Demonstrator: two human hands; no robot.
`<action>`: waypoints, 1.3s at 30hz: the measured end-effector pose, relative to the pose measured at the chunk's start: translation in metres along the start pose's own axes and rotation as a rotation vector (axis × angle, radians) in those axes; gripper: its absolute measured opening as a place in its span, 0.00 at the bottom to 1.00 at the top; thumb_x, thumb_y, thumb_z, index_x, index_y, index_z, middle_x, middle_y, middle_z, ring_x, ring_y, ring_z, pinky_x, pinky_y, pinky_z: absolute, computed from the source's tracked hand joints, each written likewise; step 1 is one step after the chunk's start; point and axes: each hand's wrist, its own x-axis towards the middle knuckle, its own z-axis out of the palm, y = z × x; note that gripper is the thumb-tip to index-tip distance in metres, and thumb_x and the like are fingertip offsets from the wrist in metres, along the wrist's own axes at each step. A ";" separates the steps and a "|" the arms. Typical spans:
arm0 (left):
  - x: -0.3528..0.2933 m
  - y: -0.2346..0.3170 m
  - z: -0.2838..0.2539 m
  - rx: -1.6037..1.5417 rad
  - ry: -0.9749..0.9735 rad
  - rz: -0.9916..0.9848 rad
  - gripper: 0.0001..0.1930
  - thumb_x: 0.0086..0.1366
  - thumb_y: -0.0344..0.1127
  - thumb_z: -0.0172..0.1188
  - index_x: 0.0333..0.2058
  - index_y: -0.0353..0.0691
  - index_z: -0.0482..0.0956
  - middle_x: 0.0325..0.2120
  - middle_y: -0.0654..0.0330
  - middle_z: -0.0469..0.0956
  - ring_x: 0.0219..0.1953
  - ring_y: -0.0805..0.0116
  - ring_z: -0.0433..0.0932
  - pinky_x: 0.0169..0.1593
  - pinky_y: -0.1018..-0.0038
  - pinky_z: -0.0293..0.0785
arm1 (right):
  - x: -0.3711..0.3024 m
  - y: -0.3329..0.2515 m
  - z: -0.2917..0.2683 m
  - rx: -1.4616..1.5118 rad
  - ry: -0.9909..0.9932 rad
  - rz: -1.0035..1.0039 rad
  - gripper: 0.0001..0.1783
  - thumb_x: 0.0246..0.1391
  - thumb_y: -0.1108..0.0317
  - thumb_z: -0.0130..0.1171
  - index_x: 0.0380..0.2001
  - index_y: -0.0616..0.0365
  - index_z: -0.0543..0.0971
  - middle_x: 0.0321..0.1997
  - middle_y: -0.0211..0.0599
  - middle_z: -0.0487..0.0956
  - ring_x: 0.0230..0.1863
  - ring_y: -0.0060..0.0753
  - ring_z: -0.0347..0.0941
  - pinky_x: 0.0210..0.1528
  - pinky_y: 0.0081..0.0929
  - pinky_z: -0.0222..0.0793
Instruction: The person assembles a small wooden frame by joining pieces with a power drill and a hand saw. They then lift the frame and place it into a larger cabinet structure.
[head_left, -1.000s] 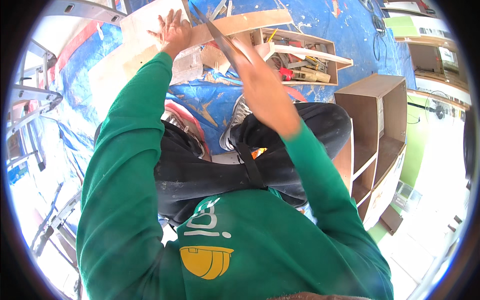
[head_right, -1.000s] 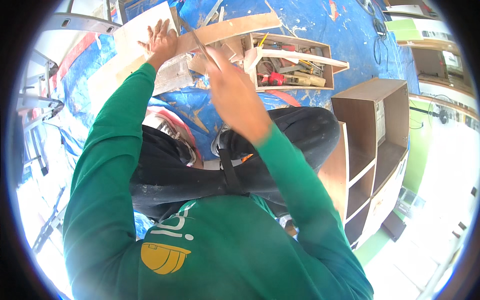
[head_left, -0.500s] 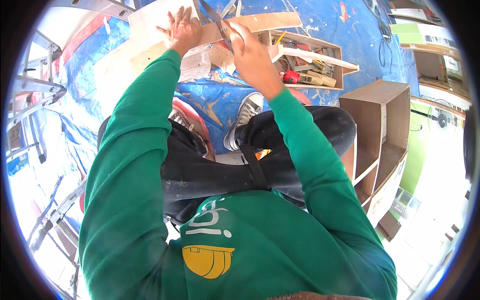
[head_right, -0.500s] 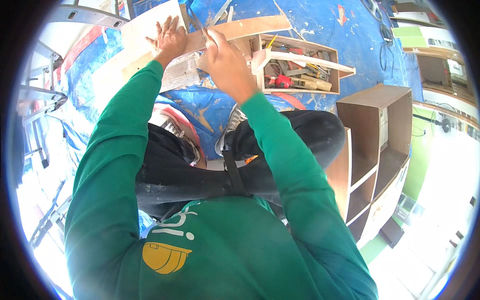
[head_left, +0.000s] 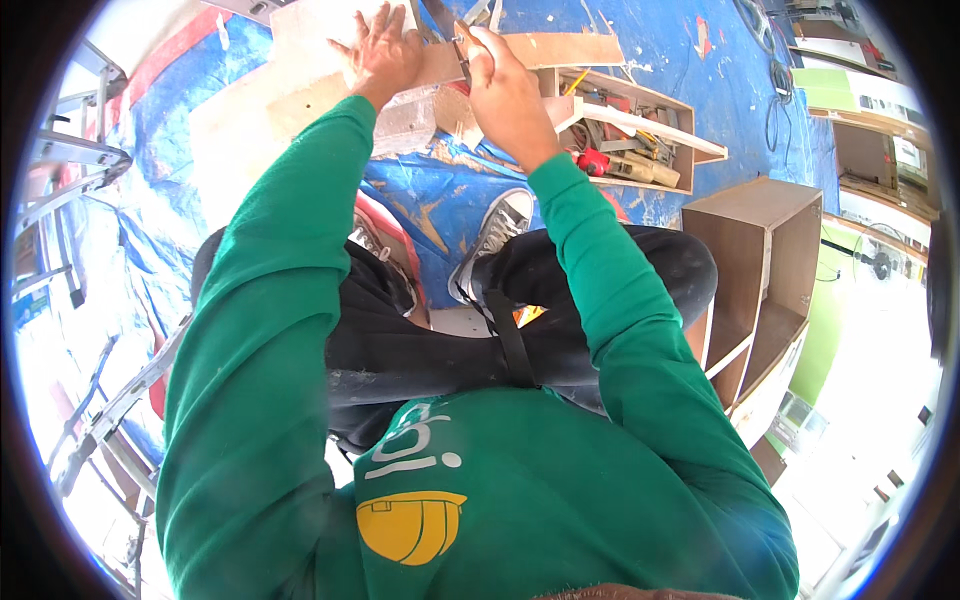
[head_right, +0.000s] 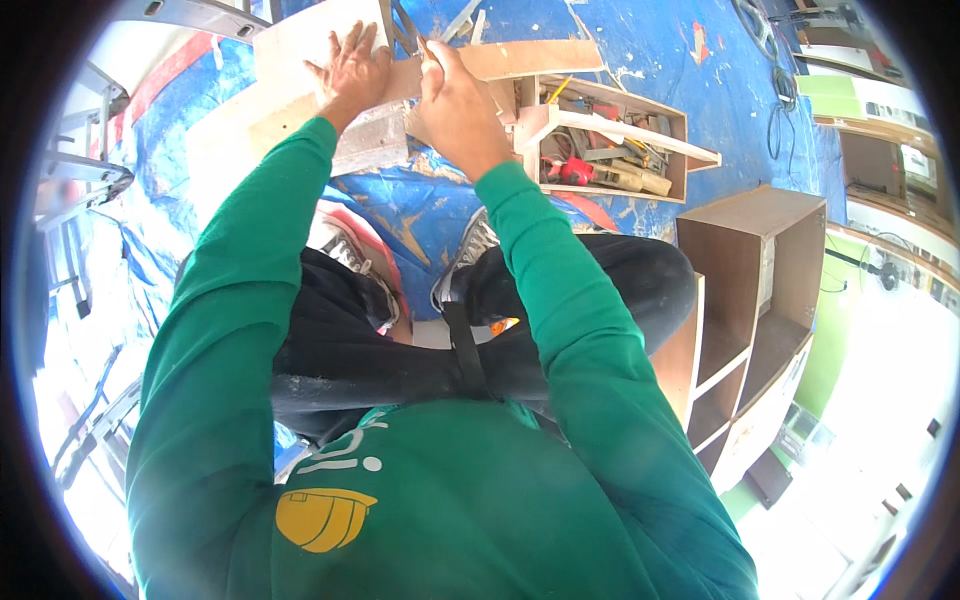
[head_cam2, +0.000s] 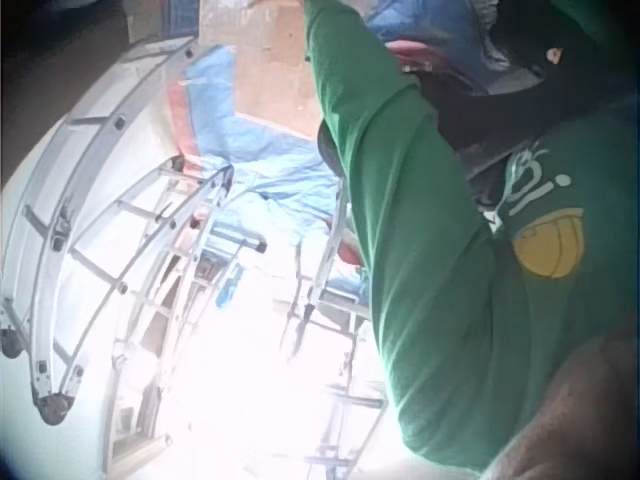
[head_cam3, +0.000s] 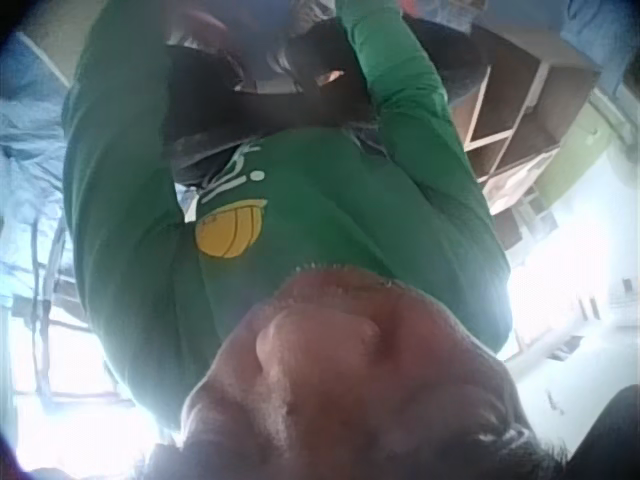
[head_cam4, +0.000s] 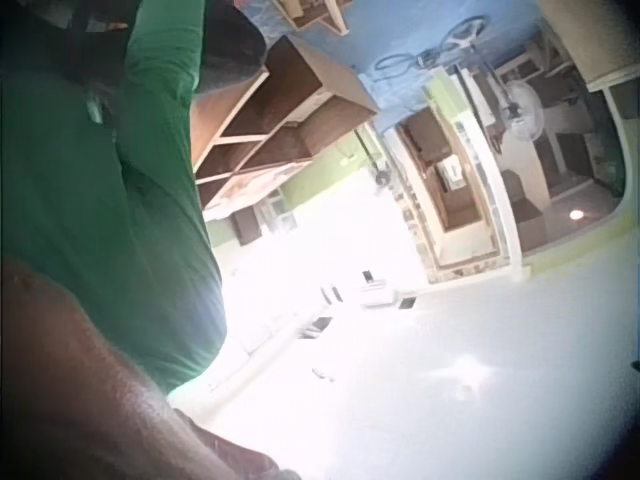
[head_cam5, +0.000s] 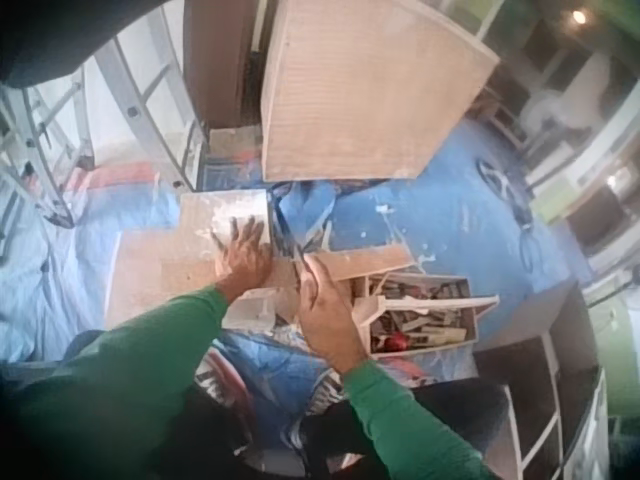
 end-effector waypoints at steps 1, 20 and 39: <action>0.001 0.002 -0.006 -0.009 -0.004 0.005 0.32 0.77 0.57 0.44 0.77 0.64 0.62 0.81 0.71 0.52 0.83 0.50 0.43 0.75 0.19 0.30 | 0.005 -0.002 -0.001 -0.011 -0.022 0.038 0.23 0.76 0.63 0.42 0.67 0.58 0.72 0.62 0.66 0.77 0.62 0.70 0.74 0.64 0.54 0.70; -0.001 -0.003 -0.009 -0.062 0.045 0.013 0.31 0.76 0.54 0.44 0.76 0.65 0.64 0.81 0.69 0.54 0.83 0.46 0.44 0.74 0.18 0.30 | -0.017 0.008 0.001 0.032 0.021 -0.009 0.26 0.78 0.58 0.44 0.70 0.61 0.69 0.61 0.65 0.80 0.62 0.70 0.76 0.65 0.51 0.71; -0.028 0.028 -0.017 -0.106 0.024 -0.135 0.42 0.73 0.71 0.46 0.78 0.57 0.60 0.81 0.58 0.50 0.81 0.28 0.33 0.69 0.13 0.24 | -0.031 -0.011 -0.016 -0.045 0.014 0.057 0.25 0.76 0.58 0.46 0.67 0.60 0.71 0.52 0.66 0.83 0.53 0.71 0.80 0.57 0.56 0.76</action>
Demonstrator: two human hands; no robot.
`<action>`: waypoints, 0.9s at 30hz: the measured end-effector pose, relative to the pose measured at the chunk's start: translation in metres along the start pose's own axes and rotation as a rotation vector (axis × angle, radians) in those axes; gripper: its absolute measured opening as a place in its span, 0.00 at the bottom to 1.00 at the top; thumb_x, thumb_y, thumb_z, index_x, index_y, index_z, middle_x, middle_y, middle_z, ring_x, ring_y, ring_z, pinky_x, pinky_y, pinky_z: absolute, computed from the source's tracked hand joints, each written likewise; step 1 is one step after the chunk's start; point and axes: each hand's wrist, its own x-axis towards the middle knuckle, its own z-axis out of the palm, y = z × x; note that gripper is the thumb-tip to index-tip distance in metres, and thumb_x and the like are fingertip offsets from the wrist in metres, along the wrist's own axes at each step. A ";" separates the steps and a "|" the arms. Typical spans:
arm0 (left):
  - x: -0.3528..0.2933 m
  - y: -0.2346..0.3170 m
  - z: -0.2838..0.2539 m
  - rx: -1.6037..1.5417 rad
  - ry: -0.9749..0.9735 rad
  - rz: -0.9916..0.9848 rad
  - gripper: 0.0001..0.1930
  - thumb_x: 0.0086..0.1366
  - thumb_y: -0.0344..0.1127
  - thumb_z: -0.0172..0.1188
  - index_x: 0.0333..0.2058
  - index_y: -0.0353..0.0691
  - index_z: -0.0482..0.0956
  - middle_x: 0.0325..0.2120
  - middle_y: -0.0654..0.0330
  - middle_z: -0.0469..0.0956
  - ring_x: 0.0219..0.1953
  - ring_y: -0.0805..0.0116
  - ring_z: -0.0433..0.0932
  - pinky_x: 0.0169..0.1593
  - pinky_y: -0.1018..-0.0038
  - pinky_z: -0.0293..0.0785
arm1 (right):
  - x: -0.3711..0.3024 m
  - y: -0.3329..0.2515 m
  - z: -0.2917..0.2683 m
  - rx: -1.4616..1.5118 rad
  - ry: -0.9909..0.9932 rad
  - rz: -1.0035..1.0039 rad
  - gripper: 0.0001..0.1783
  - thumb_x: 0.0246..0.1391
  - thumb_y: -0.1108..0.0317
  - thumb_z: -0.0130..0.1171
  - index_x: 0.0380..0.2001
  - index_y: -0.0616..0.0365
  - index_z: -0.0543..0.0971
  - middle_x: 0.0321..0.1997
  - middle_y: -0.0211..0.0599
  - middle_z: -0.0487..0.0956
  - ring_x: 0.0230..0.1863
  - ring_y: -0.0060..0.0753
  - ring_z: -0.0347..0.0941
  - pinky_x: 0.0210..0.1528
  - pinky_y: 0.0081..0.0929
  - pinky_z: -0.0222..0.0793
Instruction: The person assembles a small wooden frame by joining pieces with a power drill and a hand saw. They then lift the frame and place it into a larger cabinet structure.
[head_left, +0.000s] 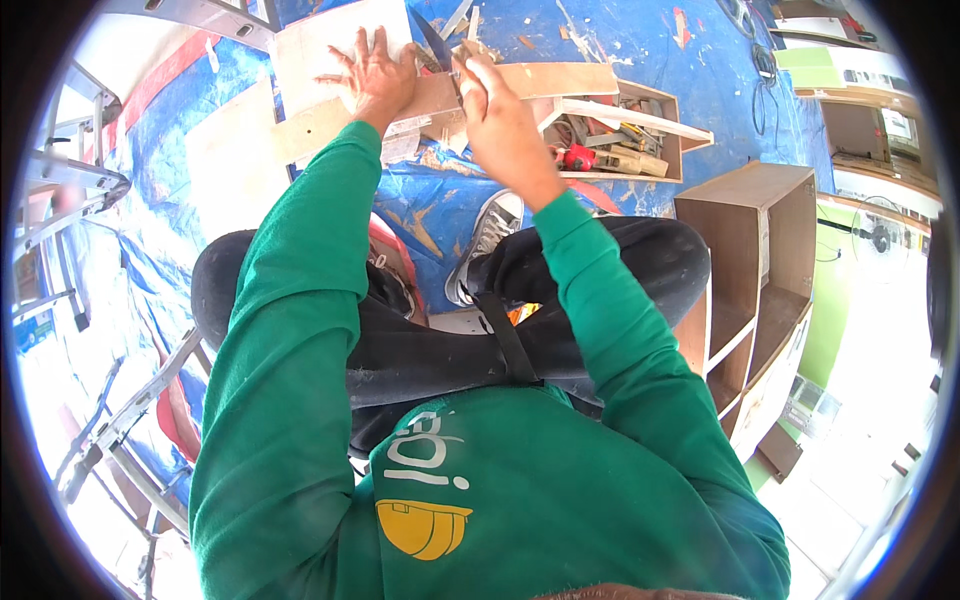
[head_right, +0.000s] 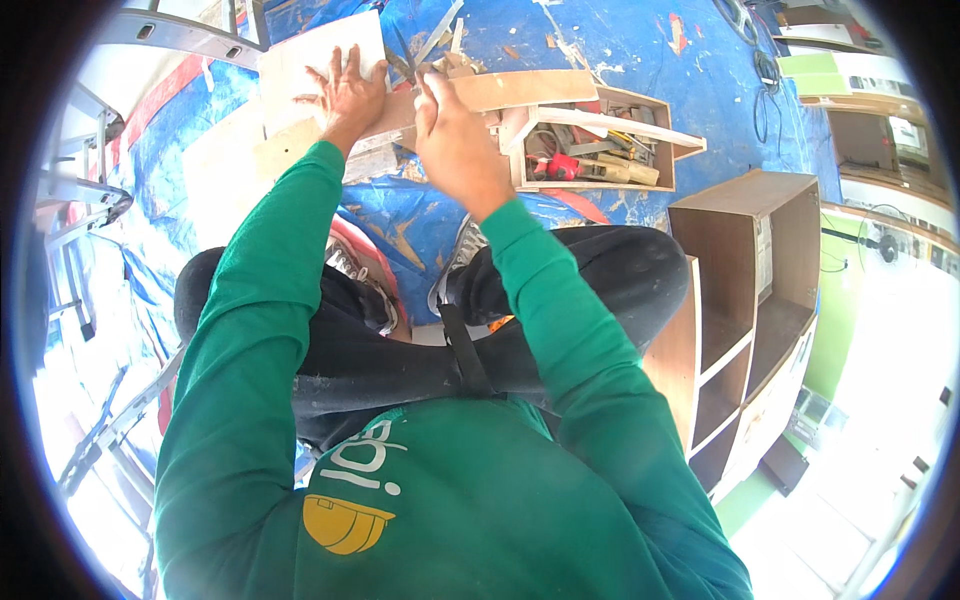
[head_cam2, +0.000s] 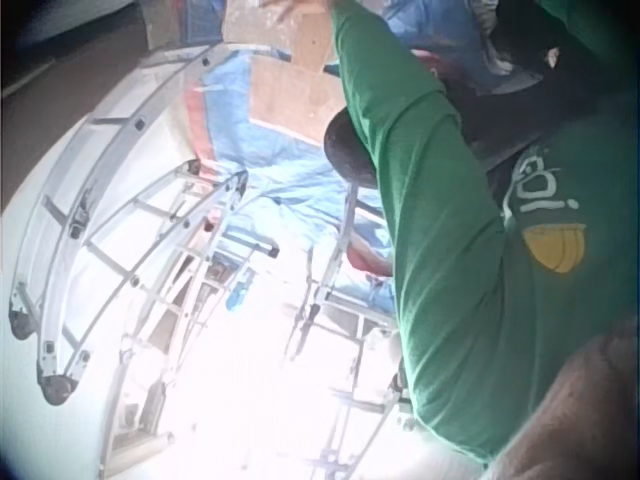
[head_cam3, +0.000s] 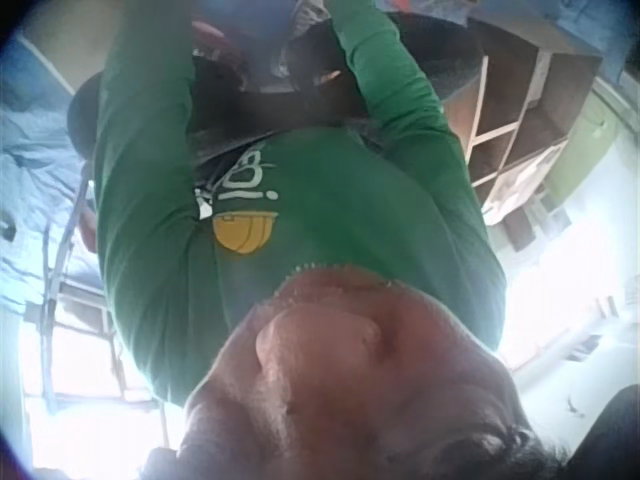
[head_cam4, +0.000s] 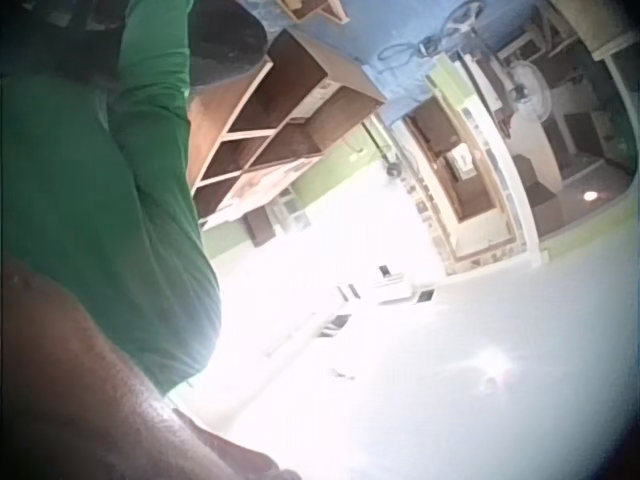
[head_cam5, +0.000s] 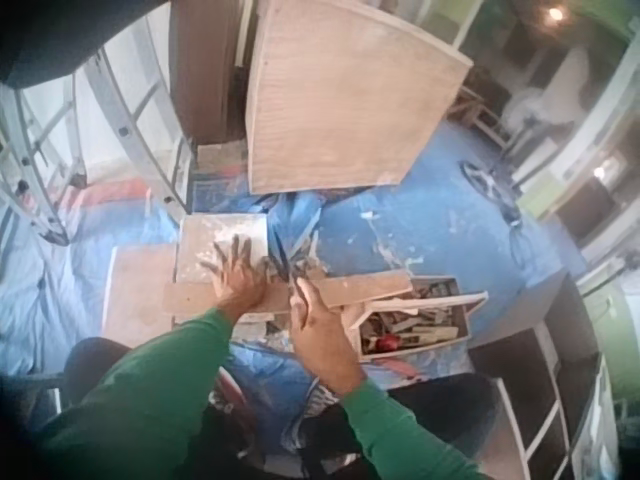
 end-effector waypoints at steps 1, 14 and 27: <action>0.000 0.002 0.001 0.019 -0.021 -0.013 0.40 0.74 0.70 0.44 0.78 0.59 0.59 0.81 0.59 0.50 0.81 0.28 0.33 0.69 0.13 0.24 | -0.012 0.001 0.003 0.000 0.019 0.008 0.25 0.76 0.58 0.47 0.68 0.60 0.70 0.51 0.69 0.83 0.53 0.72 0.79 0.57 0.59 0.74; -0.002 -0.012 0.009 0.078 0.006 0.019 0.39 0.76 0.69 0.39 0.79 0.60 0.57 0.82 0.61 0.48 0.81 0.28 0.32 0.69 0.14 0.23 | -0.171 -0.088 -0.144 0.044 -0.223 0.198 0.28 0.74 0.72 0.51 0.74 0.59 0.65 0.52 0.65 0.82 0.50 0.62 0.84 0.51 0.37 0.77; 0.002 -0.015 0.012 0.010 0.031 -0.032 0.38 0.76 0.68 0.39 0.79 0.61 0.59 0.82 0.63 0.49 0.81 0.27 0.34 0.70 0.15 0.24 | -0.136 -0.072 -0.104 0.059 -0.220 0.189 0.26 0.75 0.71 0.47 0.73 0.61 0.65 0.52 0.67 0.81 0.50 0.70 0.80 0.53 0.50 0.75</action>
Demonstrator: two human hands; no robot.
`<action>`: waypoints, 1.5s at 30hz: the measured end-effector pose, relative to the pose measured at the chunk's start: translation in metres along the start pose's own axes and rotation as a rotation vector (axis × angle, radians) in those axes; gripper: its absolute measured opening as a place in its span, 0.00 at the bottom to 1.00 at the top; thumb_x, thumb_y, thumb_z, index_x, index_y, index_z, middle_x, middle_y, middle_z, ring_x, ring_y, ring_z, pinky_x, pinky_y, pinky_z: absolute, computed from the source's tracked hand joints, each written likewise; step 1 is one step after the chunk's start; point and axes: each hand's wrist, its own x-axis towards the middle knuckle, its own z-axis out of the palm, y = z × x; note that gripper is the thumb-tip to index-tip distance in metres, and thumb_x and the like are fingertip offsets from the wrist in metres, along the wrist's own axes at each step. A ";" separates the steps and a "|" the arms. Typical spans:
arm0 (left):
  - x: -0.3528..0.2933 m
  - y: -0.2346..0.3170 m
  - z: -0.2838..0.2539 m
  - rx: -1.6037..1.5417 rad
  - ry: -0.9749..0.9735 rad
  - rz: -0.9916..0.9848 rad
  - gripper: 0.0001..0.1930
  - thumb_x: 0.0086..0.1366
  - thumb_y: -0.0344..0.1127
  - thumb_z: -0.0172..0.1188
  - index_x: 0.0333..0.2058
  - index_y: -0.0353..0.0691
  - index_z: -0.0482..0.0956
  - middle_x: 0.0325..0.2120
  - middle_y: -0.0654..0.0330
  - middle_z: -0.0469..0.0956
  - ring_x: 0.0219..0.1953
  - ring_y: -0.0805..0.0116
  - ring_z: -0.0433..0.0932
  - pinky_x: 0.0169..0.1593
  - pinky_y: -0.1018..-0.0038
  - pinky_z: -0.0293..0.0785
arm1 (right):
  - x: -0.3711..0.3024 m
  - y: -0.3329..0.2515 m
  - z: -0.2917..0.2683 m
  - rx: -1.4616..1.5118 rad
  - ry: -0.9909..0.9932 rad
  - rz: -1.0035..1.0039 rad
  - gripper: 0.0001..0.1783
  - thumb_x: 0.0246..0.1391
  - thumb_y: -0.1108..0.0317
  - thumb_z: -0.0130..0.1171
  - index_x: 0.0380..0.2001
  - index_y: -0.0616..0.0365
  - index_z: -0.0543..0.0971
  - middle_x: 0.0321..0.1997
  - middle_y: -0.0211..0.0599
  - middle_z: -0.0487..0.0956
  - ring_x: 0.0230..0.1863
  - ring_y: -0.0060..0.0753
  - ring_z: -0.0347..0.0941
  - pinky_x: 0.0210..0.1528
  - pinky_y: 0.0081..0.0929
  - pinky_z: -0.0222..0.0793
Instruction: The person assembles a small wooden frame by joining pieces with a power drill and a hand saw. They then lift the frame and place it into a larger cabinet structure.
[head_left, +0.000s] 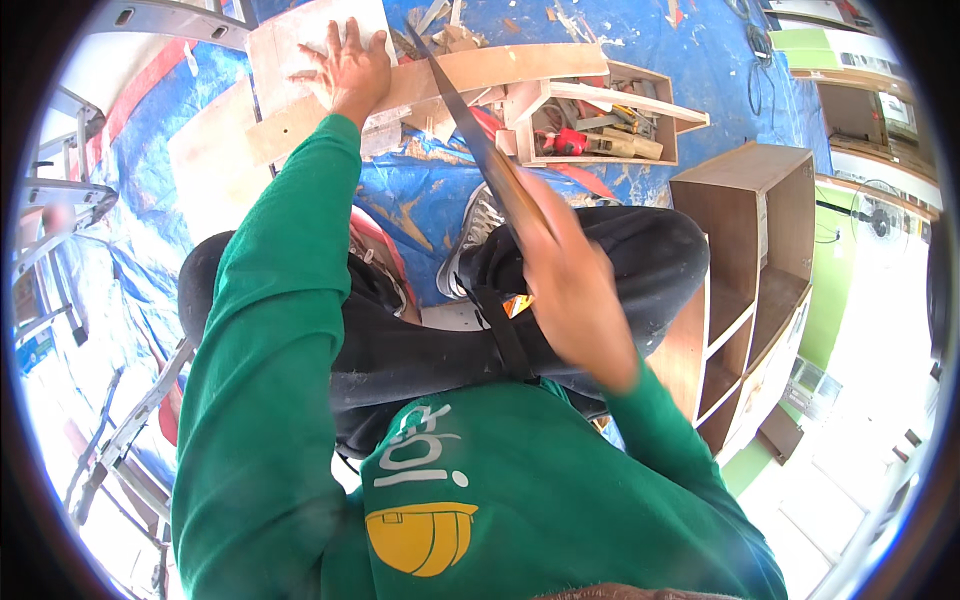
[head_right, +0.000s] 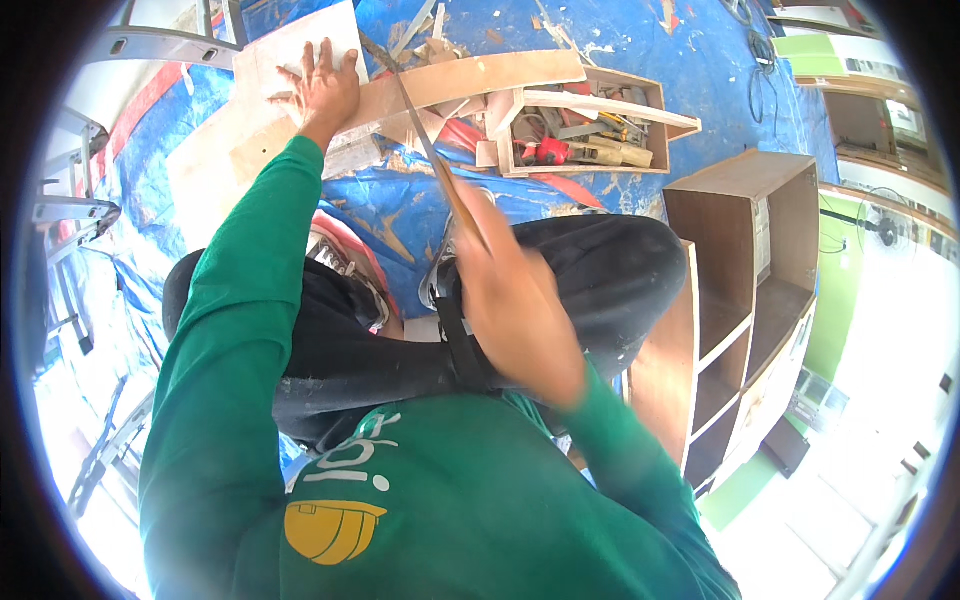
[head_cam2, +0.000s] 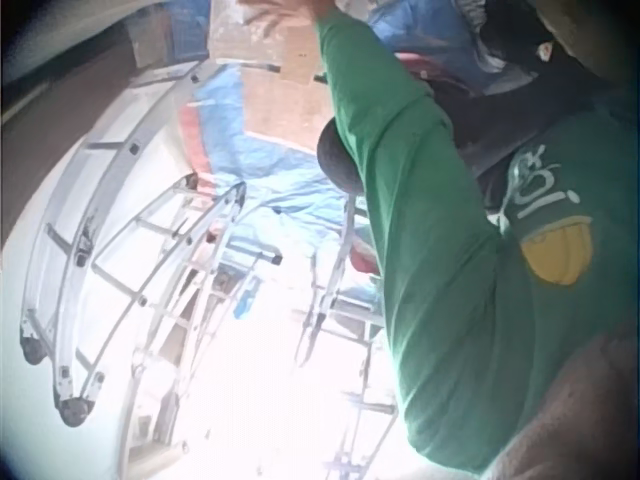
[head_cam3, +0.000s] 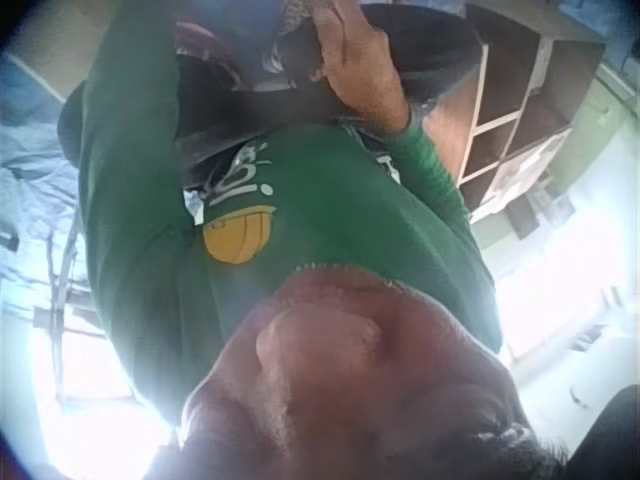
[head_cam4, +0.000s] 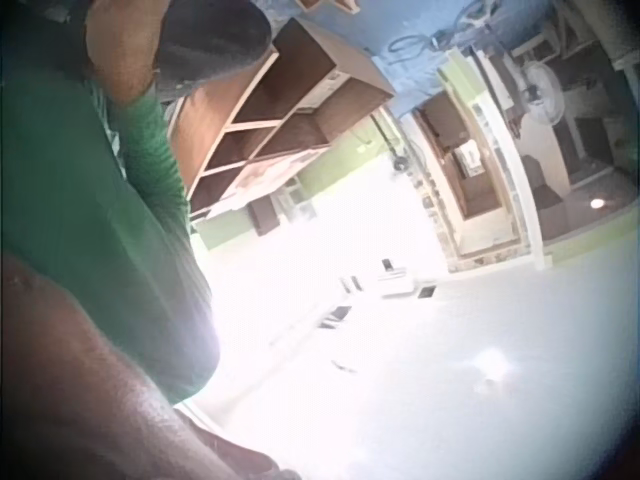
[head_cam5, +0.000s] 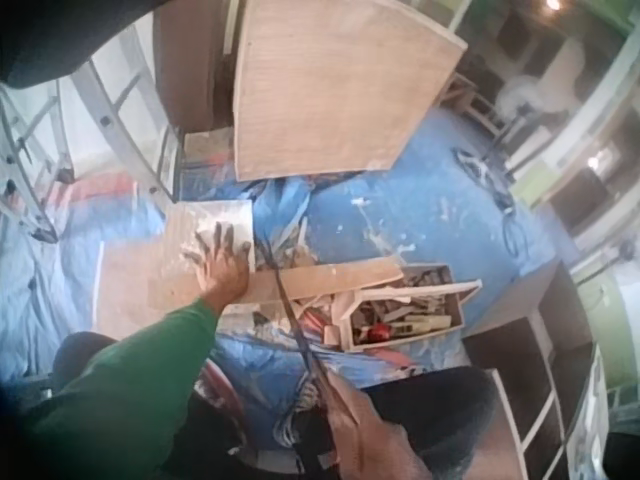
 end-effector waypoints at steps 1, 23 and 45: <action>-0.001 0.003 -0.003 -0.024 0.001 -0.002 0.38 0.76 0.68 0.39 0.79 0.61 0.59 0.82 0.63 0.49 0.80 0.26 0.33 0.70 0.15 0.24 | -0.037 -0.007 -0.016 -0.006 -0.019 0.017 0.27 0.75 0.73 0.47 0.74 0.61 0.64 0.55 0.65 0.81 0.50 0.68 0.81 0.54 0.47 0.76; -0.003 0.002 0.001 -0.019 0.012 -0.004 0.37 0.77 0.66 0.40 0.78 0.58 0.60 0.82 0.59 0.49 0.80 0.23 0.32 0.70 0.15 0.23 | -0.016 0.007 -0.003 0.162 0.028 0.159 0.24 0.77 0.68 0.45 0.72 0.57 0.68 0.55 0.60 0.81 0.40 0.63 0.80 0.46 0.38 0.75; 0.001 0.011 -0.004 -0.102 0.009 0.002 0.37 0.77 0.66 0.40 0.78 0.57 0.60 0.82 0.59 0.48 0.80 0.22 0.32 0.71 0.16 0.23 | 0.103 0.060 0.046 0.070 0.070 0.009 0.25 0.77 0.62 0.44 0.70 0.62 0.71 0.61 0.65 0.78 0.56 0.70 0.76 0.60 0.45 0.72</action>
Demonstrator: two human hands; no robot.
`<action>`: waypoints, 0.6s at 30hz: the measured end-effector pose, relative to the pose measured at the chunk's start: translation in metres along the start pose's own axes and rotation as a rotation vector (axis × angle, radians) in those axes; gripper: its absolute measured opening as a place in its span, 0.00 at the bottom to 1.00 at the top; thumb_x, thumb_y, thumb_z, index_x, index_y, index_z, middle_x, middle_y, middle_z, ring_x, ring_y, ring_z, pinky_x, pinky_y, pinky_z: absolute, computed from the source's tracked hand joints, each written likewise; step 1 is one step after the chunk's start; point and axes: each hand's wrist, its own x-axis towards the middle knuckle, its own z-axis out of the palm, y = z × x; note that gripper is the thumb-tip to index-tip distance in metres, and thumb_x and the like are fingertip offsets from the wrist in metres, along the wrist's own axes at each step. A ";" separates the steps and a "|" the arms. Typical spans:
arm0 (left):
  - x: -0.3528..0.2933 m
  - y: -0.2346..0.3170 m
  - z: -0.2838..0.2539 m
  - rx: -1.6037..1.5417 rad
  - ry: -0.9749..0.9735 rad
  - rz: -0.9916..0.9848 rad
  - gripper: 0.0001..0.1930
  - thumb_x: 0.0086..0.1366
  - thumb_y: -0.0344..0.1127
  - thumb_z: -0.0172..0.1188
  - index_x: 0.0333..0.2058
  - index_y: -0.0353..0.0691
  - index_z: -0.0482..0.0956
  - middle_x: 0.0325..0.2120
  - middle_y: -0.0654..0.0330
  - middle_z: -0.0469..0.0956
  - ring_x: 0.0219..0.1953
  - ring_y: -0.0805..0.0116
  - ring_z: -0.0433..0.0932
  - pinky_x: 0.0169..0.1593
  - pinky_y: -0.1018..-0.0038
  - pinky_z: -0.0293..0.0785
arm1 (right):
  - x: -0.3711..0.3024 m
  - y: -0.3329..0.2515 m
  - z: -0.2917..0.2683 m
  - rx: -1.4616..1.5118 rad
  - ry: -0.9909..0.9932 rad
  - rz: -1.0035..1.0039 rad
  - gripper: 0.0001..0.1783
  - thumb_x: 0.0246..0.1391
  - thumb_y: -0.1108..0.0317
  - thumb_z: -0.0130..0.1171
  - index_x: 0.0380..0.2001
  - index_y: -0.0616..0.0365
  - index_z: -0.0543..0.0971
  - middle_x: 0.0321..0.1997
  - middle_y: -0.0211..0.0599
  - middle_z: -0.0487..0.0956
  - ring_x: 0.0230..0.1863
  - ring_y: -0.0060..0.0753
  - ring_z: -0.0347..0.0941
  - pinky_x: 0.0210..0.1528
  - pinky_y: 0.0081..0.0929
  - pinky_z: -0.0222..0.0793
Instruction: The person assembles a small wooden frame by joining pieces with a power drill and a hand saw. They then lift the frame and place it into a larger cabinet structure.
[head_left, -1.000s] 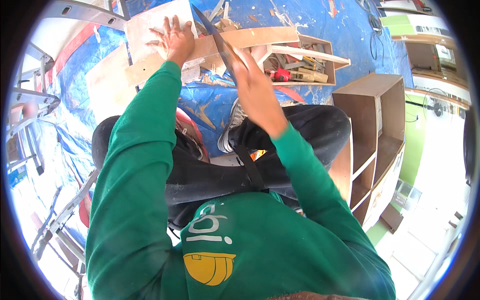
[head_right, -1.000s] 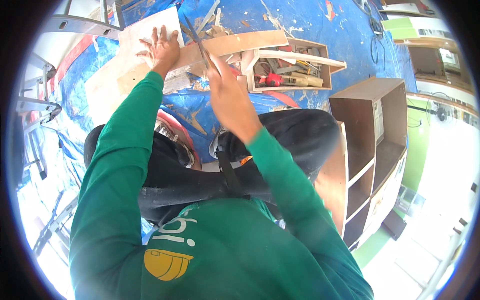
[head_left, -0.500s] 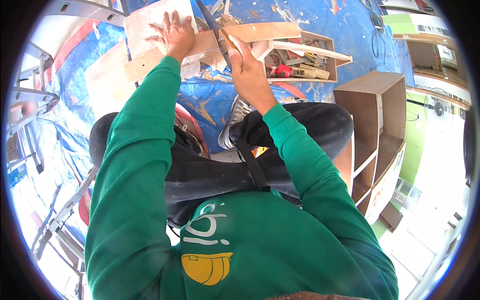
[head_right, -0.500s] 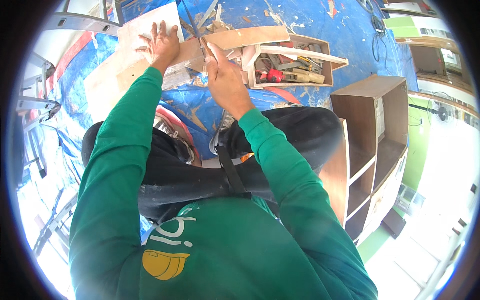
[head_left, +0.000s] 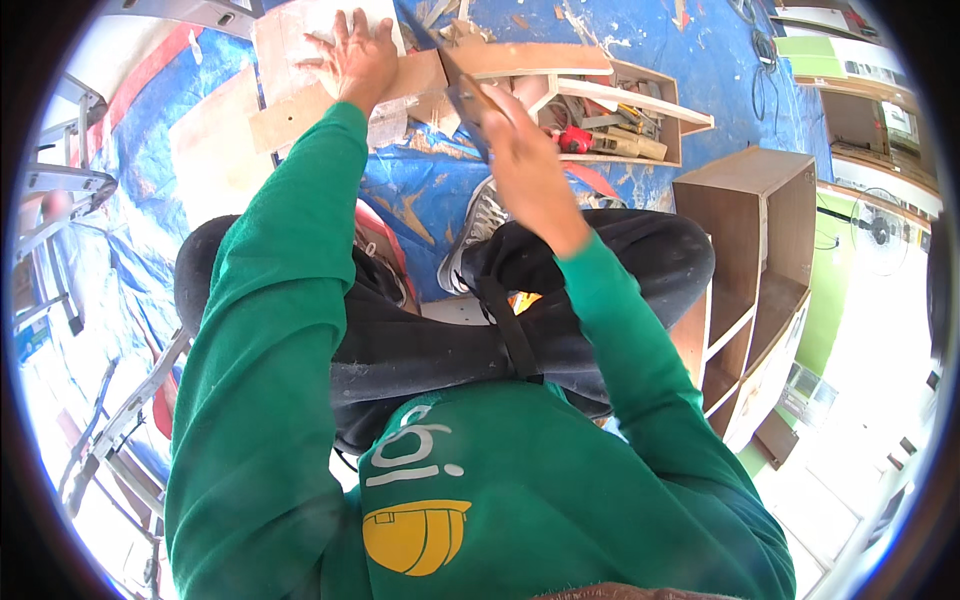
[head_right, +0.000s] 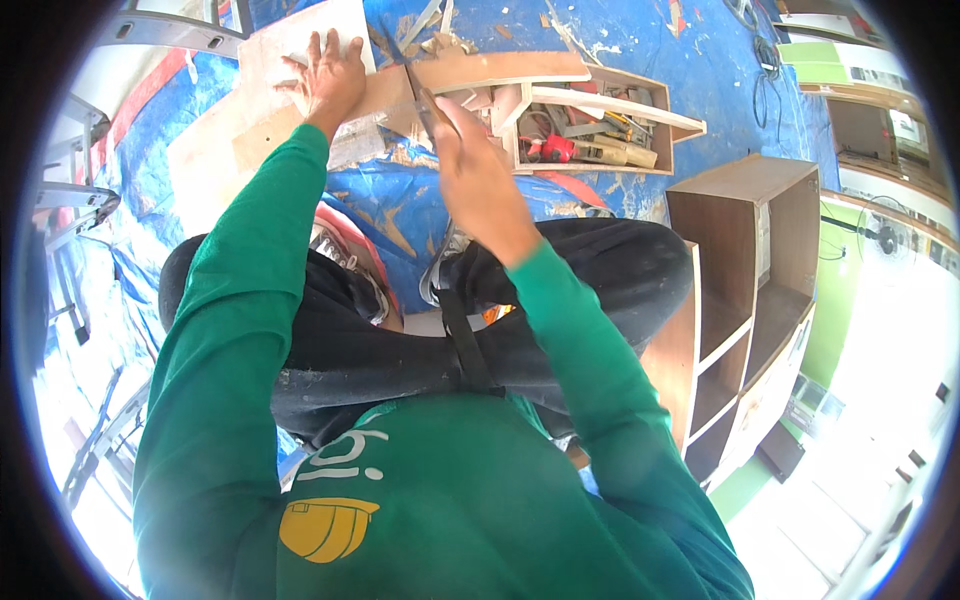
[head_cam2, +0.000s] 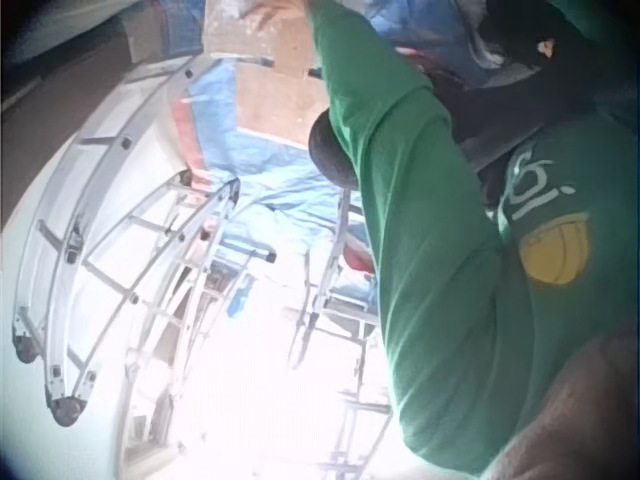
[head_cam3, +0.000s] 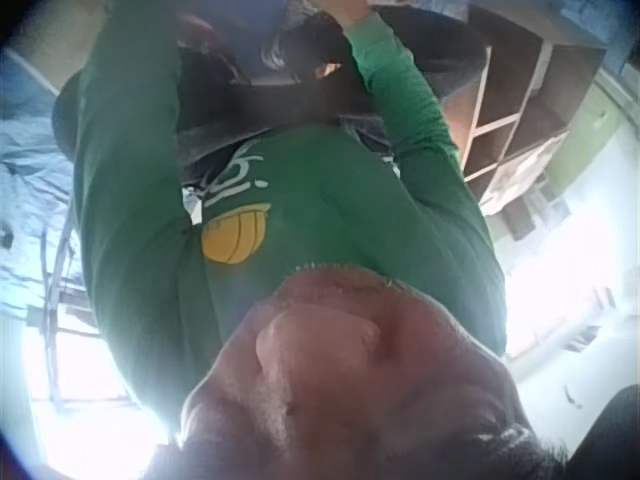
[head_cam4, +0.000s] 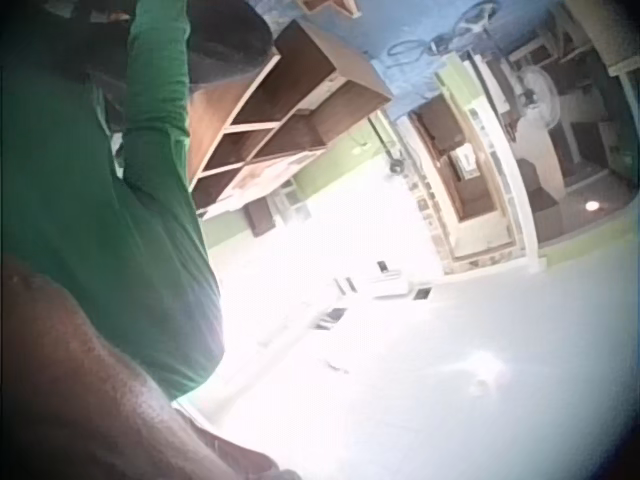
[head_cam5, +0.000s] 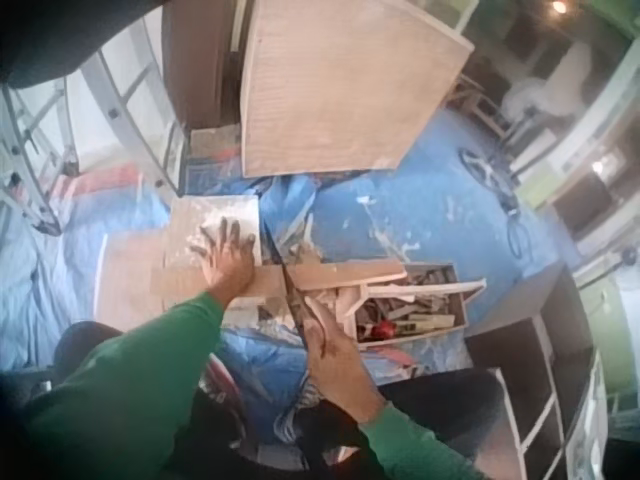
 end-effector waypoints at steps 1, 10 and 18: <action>0.000 -0.005 0.003 0.012 0.008 0.012 0.37 0.77 0.66 0.40 0.78 0.57 0.60 0.82 0.58 0.48 0.80 0.22 0.32 0.71 0.16 0.24 | 0.014 0.008 0.007 -0.038 -0.036 0.097 0.25 0.78 0.61 0.43 0.69 0.62 0.71 0.63 0.66 0.76 0.60 0.71 0.74 0.64 0.45 0.70; 0.004 -0.003 -0.004 -0.012 -0.055 -0.035 0.37 0.76 0.68 0.41 0.77 0.58 0.63 0.81 0.57 0.52 0.80 0.26 0.35 0.72 0.18 0.23 | -0.082 -0.078 -0.124 0.132 0.308 0.081 0.34 0.77 0.45 0.50 0.74 0.56 0.70 0.19 0.21 0.67 0.16 0.13 0.62 0.19 0.19 0.63; -0.005 0.087 -0.047 -0.137 0.009 0.493 0.34 0.74 0.63 0.57 0.73 0.58 0.70 0.75 0.56 0.66 0.80 0.45 0.54 0.76 0.27 0.40 | -0.198 -0.029 -0.213 0.040 0.657 0.132 0.33 0.77 0.46 0.48 0.71 0.62 0.71 0.22 0.23 0.68 0.16 0.12 0.60 0.19 0.16 0.56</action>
